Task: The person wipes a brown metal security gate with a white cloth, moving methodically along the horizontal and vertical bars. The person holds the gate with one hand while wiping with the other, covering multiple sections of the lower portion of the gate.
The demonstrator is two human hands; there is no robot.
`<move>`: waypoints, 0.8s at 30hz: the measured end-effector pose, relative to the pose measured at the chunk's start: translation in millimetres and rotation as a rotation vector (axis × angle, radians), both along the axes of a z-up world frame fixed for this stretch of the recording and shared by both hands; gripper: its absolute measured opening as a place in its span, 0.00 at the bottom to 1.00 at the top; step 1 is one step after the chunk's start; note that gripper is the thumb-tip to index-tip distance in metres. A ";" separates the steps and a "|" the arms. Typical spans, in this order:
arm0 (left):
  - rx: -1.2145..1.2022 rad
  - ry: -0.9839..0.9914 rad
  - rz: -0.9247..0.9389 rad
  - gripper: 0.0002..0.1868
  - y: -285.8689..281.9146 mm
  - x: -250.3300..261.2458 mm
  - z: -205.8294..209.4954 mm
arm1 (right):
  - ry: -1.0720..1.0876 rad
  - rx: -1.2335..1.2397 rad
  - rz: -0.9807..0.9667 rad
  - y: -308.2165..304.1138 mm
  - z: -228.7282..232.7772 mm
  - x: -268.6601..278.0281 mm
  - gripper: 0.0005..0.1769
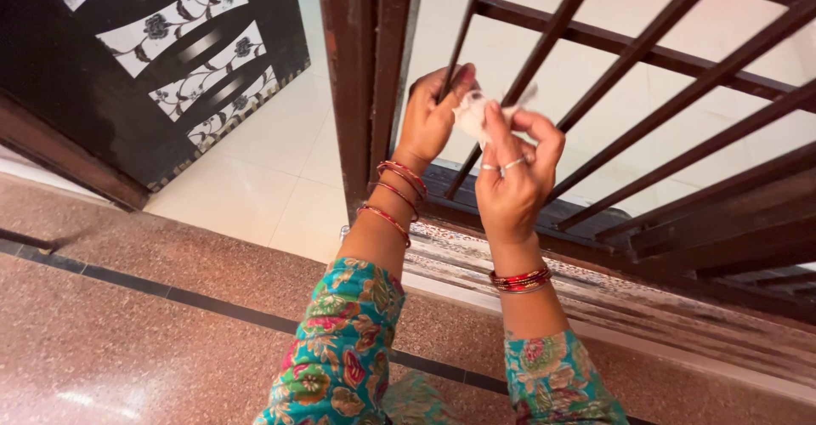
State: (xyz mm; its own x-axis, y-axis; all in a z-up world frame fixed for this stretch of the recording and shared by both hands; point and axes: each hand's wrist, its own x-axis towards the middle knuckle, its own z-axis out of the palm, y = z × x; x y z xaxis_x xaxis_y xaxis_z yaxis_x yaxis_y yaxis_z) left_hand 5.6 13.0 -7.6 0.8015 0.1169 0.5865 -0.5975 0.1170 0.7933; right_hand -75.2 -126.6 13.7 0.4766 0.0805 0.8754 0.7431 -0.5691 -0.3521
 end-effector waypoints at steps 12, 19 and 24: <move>0.042 0.203 0.006 0.27 3.9 -11.9 11.8 | 0.050 -0.123 -0.084 2.6 -126.9 -1.1 0.25; 0.062 0.153 0.025 0.27 3.8 -12.9 11.8 | 0.178 -0.345 -0.072 -16.3 -169.1 -26.9 0.22; 0.051 0.167 0.010 0.26 4.5 -14.2 14.1 | 0.219 -0.376 -0.118 -8.2 -194.1 -25.8 0.25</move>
State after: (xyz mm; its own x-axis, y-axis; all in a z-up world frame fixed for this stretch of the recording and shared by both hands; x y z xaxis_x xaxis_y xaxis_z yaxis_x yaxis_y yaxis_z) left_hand -8.5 17.5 6.5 0.8872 0.0991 0.4506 -0.4578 0.0691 0.8863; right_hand -101.0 -134.9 -180.4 0.6722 0.3076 0.6734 0.5965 -0.7638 -0.2466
